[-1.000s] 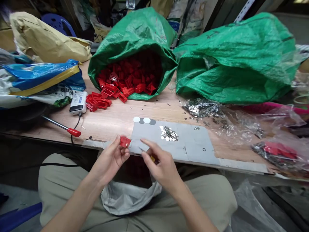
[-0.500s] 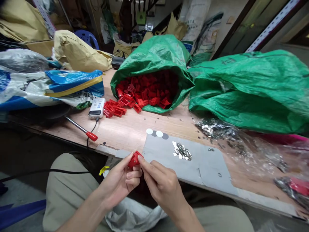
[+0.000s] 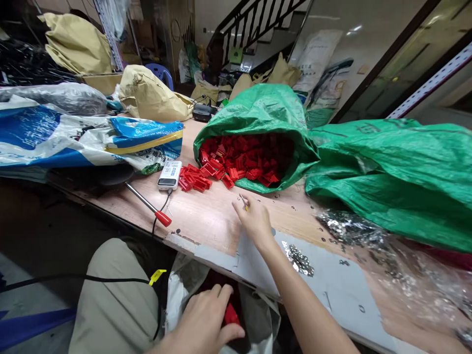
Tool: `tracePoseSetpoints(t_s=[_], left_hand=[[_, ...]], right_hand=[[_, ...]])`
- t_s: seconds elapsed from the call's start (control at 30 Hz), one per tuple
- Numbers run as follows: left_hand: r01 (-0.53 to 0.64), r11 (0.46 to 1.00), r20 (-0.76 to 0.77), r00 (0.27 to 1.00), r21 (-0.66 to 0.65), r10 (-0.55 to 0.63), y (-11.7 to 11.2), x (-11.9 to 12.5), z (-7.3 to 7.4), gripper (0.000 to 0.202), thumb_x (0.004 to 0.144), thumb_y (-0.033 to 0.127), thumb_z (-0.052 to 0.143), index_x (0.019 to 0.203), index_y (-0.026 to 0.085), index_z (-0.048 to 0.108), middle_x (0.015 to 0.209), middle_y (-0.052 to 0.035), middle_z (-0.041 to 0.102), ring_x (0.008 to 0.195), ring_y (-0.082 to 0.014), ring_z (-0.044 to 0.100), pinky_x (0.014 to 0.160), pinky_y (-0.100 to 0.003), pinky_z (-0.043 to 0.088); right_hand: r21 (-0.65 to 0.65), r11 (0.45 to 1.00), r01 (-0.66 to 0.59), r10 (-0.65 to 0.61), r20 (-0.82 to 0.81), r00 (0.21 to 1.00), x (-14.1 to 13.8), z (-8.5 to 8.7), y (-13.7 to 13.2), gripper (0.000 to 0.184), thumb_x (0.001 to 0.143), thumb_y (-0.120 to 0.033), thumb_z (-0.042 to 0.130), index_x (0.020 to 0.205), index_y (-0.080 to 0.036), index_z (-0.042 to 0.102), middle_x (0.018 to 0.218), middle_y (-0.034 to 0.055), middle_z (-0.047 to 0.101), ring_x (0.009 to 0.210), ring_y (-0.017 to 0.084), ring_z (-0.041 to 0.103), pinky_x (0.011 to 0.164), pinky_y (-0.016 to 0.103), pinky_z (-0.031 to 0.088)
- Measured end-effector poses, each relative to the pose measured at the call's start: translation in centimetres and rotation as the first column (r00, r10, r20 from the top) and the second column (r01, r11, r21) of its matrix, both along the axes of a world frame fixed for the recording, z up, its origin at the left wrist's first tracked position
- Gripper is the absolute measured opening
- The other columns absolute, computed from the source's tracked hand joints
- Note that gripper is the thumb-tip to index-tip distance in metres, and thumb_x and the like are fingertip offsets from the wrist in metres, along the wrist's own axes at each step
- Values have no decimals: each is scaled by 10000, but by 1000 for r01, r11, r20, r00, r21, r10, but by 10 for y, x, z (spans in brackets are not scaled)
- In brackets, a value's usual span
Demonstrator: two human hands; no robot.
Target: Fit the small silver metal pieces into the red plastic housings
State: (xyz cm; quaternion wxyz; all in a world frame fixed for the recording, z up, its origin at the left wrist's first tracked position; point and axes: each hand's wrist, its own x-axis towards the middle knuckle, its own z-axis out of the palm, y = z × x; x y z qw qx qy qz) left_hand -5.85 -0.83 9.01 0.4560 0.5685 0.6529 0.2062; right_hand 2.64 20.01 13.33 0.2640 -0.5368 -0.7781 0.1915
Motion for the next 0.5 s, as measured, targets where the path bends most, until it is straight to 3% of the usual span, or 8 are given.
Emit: tracePoseSetpoints(t_s=[0.03,0.1,0.2,0.27,0.37,0.43,0.5], left_hand=[[13,998,-148,989,-60,-22,-1,6,-6,583,639,318,872,1144,126,652,1118,-216,664,1029,-413,618,842,-469,459],[106,989,-214,969,-103,-126,-2,15,-14,586,679,337,832,1185,96,662,1156,-265,664,1060,-469,618,845,-523,470],[174,985,-81,981,-16,-175,-2,17,-14,385,768,351,730,1104,163,724,1028,-188,735,928,-397,675,822,-495,491],[123,985,59,990,125,-131,-1,12,-9,289,812,332,682,1072,219,738,962,-121,751,813,-297,676,795,-425,504],[-191,945,322,942,266,100,8,1,1,327,870,341,641,1179,241,685,1015,-94,725,709,-184,631,683,-303,519],[-455,853,484,824,255,295,17,-5,5,501,873,384,653,1345,241,563,1202,-126,665,738,-158,636,611,-249,527],[-590,766,583,726,254,366,26,-8,6,751,845,404,691,1505,273,359,1407,-151,542,828,-159,659,587,-227,545]], right_hand=[[0,1000,21,-21,22,1000,-13,1,13,468,866,-432,610,1189,-107,703,850,101,702,810,241,625,739,322,460],[-3,997,78,-78,42,996,-37,0,35,417,869,-413,594,1129,-108,709,922,147,718,868,267,626,753,329,437],[-39,988,149,-147,37,988,-56,-3,57,333,866,-361,561,984,-91,717,910,180,709,855,264,615,707,311,401],[-85,985,149,-148,17,989,-56,-3,58,274,854,-312,535,875,-98,704,830,149,690,799,232,595,663,287,375],[-176,983,52,-60,-44,997,-33,1,37,255,857,-301,501,751,-131,658,667,43,601,673,167,534,599,250,346],[-251,967,-46,25,-87,996,-7,4,7,286,865,-347,518,683,-153,621,575,-19,505,586,131,477,561,229,335],[-330,935,-131,94,-126,988,23,8,-33,309,846,-397,586,642,-164,595,535,-50,437,540,109,428,534,216,326]])
